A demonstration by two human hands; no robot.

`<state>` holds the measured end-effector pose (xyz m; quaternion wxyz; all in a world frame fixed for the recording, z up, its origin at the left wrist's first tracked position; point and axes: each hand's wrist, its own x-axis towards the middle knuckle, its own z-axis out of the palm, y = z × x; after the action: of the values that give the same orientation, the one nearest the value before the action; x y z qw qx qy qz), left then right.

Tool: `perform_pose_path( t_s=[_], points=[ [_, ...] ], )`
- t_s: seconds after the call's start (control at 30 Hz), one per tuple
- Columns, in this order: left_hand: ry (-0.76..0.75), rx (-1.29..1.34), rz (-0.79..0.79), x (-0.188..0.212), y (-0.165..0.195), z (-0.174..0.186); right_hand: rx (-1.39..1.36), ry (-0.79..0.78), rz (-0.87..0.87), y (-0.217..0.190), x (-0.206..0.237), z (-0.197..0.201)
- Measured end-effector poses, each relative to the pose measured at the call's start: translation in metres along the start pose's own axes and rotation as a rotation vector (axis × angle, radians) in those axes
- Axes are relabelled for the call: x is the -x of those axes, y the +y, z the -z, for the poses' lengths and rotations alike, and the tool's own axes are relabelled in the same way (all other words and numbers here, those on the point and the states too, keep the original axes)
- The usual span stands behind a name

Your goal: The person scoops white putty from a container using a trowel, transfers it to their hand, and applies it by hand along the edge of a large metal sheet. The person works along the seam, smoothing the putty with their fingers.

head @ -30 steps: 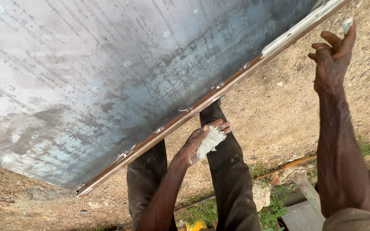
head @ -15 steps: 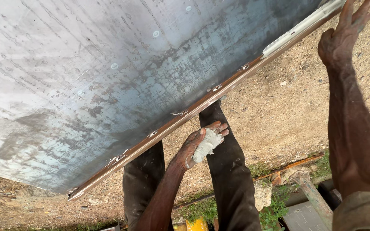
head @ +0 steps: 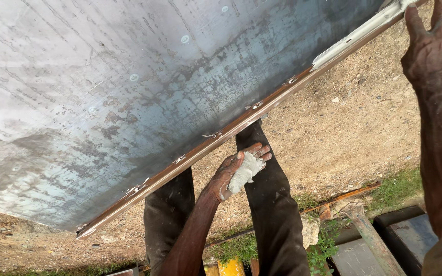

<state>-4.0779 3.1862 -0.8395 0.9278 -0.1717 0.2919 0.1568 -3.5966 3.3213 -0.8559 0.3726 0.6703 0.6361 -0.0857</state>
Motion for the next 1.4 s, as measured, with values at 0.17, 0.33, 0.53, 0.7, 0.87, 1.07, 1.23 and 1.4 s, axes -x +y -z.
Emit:
perform_pose_path(
  t_s=[0.17,0.33,0.53,0.7,0.87,1.07,1.23,1.4],
  points=[
    [-0.020,0.024,-0.015,-0.002,0.000,-0.001,-0.619,-0.142,-0.239,0.006,-0.016,0.020],
    [-0.018,0.054,-0.029,0.001,0.004,0.002,-0.833,-0.313,-0.371,-0.018,-0.044,0.014],
    [-0.001,0.074,-0.018,0.003,0.005,0.001,-0.986,-0.424,-0.425,-0.045,-0.050,0.006],
    [-0.012,0.073,-0.027,0.005,0.007,0.001,-1.044,-0.327,-0.445,-0.070,-0.027,0.004],
    [-0.023,0.079,-0.034,0.010,0.011,0.003,-1.112,-0.190,-0.416,-0.092,-0.009,-0.010],
    [-0.051,0.118,-0.036,0.016,0.012,0.003,-1.086,-0.087,-0.395,-0.118,0.009,-0.021],
    [-0.028,0.043,-0.019,0.022,0.018,0.003,-1.128,-0.091,-0.441,-0.141,0.025,-0.022],
    [-0.048,0.064,-0.034,0.025,0.019,0.002,-1.161,0.025,-0.348,-0.160,0.043,-0.029]
  ],
)
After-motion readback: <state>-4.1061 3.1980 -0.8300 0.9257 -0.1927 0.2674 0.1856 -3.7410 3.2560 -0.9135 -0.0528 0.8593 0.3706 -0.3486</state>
